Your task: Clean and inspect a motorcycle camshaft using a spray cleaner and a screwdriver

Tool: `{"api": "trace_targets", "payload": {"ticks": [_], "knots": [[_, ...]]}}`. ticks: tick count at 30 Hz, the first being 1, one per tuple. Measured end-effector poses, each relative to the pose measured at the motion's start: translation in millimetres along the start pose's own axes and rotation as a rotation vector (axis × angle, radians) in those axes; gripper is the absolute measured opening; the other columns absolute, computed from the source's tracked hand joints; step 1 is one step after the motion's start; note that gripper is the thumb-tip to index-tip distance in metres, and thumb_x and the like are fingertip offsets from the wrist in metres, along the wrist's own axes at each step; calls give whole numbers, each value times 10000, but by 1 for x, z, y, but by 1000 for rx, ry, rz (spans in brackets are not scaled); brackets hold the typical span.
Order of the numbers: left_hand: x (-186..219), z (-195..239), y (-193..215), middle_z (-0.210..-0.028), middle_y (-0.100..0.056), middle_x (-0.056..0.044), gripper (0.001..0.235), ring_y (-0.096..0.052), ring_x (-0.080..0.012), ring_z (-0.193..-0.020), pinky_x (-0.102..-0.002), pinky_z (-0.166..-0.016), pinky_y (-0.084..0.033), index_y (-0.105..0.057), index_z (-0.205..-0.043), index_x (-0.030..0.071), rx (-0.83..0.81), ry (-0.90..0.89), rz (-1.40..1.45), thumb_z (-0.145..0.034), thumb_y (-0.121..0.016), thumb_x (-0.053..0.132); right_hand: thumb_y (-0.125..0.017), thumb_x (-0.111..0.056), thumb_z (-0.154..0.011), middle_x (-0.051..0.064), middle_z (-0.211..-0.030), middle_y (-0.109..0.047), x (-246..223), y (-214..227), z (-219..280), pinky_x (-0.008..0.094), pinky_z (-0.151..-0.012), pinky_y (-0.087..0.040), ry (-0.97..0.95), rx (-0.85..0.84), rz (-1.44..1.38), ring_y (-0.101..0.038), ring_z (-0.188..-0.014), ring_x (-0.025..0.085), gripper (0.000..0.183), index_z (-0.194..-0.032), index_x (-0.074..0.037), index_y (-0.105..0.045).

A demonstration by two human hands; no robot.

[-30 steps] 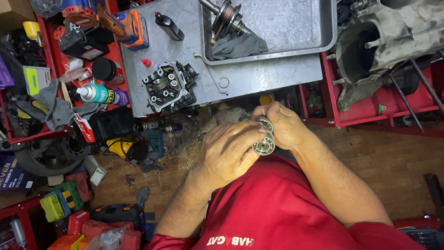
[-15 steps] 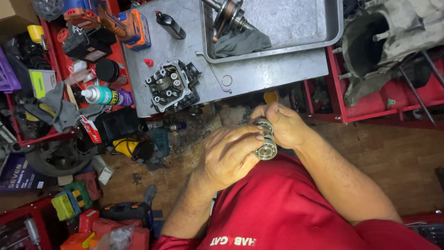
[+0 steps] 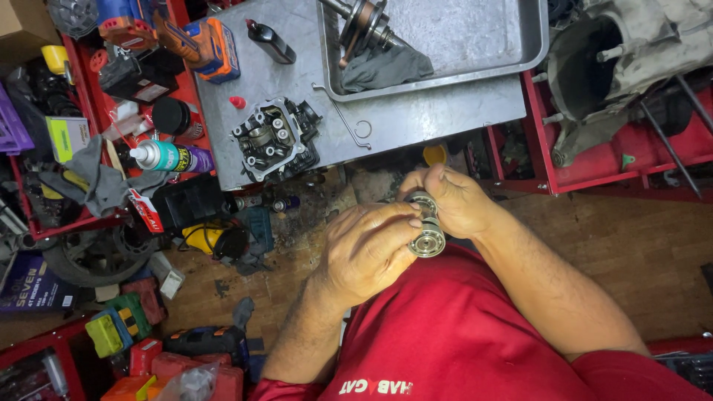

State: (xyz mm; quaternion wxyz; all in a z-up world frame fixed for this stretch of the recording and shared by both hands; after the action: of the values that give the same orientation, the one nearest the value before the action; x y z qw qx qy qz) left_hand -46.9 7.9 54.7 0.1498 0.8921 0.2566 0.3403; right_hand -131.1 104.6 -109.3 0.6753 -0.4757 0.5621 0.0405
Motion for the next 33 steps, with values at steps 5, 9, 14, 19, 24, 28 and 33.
{"api": "trace_targets", "payload": {"ticks": [5,9,14,19,24,28,33], "knots": [[-1,2,-1,-1016,-743,-170,159,-737,-347,-751,-441,-646,-596,-712,-1103,79,-2,-5,-8,-948,-697,112,-378,-615,-1053,77,-457,-555,0,-1,0,210,-370,-388,-3,-18,20,-457,-382,89,768,-788,37,-685],[-8,8,-1,-1006,-752,-164,163,-748,-345,-765,-441,-661,-602,-712,-1088,74,26,33,-13,-945,-707,152,-415,-631,-1035,68,-391,-521,-7,-8,1,182,-347,-402,-19,11,-5,-488,-330,89,763,-797,44,-679],[-24,25,3,-1012,-745,-219,250,-747,-382,-806,-463,-693,-608,-695,-1151,15,83,61,-51,-936,-727,139,-434,-612,-1033,95,-392,-576,-13,-3,0,190,-344,-348,18,24,139,-494,-321,96,740,-830,47,-704],[-41,28,18,-1055,-739,-213,331,-752,-402,-918,-458,-776,-610,-680,-1157,-30,142,284,80,-901,-788,150,-791,-283,-895,155,-1046,-746,-48,-18,2,340,-785,-600,103,-57,345,-709,-900,182,545,-1305,8,-579],[-47,34,21,-1035,-748,-185,370,-741,-336,-880,-394,-714,-603,-708,-1165,-22,212,357,169,-856,-832,140,-587,-302,-970,187,-852,-669,-47,-10,-4,329,-673,-526,74,-128,481,-665,-748,242,342,-1002,34,-643],[-48,39,19,-1033,-747,-159,354,-730,-313,-869,-369,-653,-593,-739,-1157,28,224,391,185,-834,-844,131,29,-693,-991,155,-473,-683,0,21,-4,269,-380,-493,-278,-51,589,-627,-357,195,1045,-876,17,-728],[-45,32,25,-998,-731,-135,326,-721,-321,-888,-399,-740,-606,-755,-1125,62,196,358,123,-823,-847,141,-389,-619,-990,176,-931,-769,13,7,-3,245,-544,-593,-123,-29,308,-729,-676,174,786,-1281,78,-605]]}}
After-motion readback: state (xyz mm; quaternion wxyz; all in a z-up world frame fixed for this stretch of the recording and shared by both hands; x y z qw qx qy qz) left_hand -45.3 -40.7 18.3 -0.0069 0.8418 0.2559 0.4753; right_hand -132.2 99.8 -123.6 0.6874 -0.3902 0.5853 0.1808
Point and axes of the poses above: each hand's wrist, its own z-axis away from the middle knuckle, its own y-axis out of the back of the hand, x = y × z, the point moved 6 cm from there along -z, towards the middle knuckle
